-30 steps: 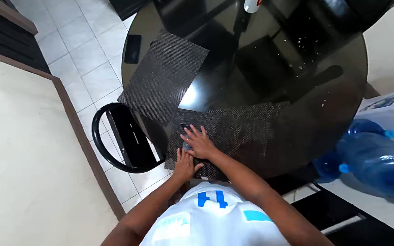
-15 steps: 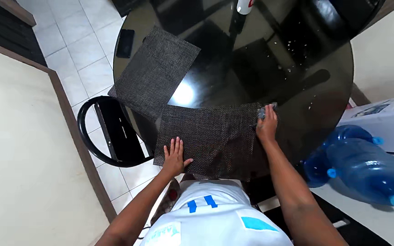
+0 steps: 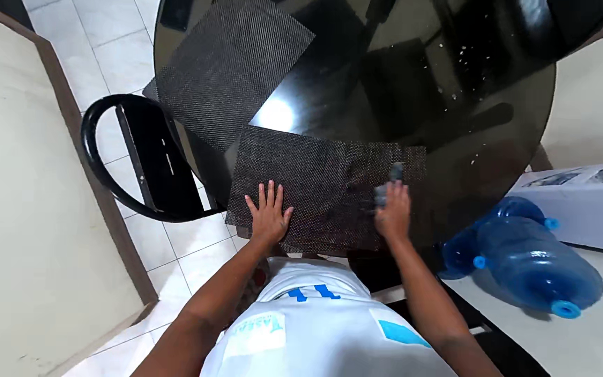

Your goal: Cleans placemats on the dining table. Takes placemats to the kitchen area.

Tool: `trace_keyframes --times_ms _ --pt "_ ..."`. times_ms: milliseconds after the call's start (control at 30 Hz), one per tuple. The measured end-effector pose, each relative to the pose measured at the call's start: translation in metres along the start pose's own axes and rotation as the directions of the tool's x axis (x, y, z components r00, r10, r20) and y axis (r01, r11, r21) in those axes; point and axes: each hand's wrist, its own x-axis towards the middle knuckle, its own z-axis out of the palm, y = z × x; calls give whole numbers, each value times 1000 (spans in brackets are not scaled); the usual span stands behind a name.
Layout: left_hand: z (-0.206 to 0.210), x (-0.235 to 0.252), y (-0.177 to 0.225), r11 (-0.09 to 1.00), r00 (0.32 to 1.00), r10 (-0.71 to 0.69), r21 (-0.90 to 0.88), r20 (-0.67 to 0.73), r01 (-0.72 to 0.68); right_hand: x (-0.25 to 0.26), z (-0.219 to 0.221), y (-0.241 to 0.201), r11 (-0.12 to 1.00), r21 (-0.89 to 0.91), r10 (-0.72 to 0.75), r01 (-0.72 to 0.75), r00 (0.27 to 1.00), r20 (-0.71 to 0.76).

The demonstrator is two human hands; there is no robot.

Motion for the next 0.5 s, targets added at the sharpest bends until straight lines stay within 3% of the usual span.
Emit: trace_keyframes --times_ms 67,133,233,300,367,467,500 --pt "-5 1 1 1000 999 10 -27 38 -8 8 -24 57 989 31 144 -142 985 -98" --pt "-13 6 9 994 995 72 -82 74 -66 20 -59 85 968 152 225 -198 955 -193" --pt "-7 2 46 947 954 292 -160 67 -278 30 -109 46 943 315 207 -108 931 -301" --pt "3 3 76 877 890 451 -218 69 -427 31 -119 -9 927 368 55 79 939 -340" --pt "6 2 92 835 850 516 -280 102 -473 31 -100 -65 877 318 -262 360 913 -313" --pt "4 -22 83 816 884 466 -372 -31 -443 29 -30 -140 660 322 -703 678 709 -52" --pt "-1 -31 75 834 897 440 -388 41 -392 28 -6 -161 599 346 -788 722 608 94"
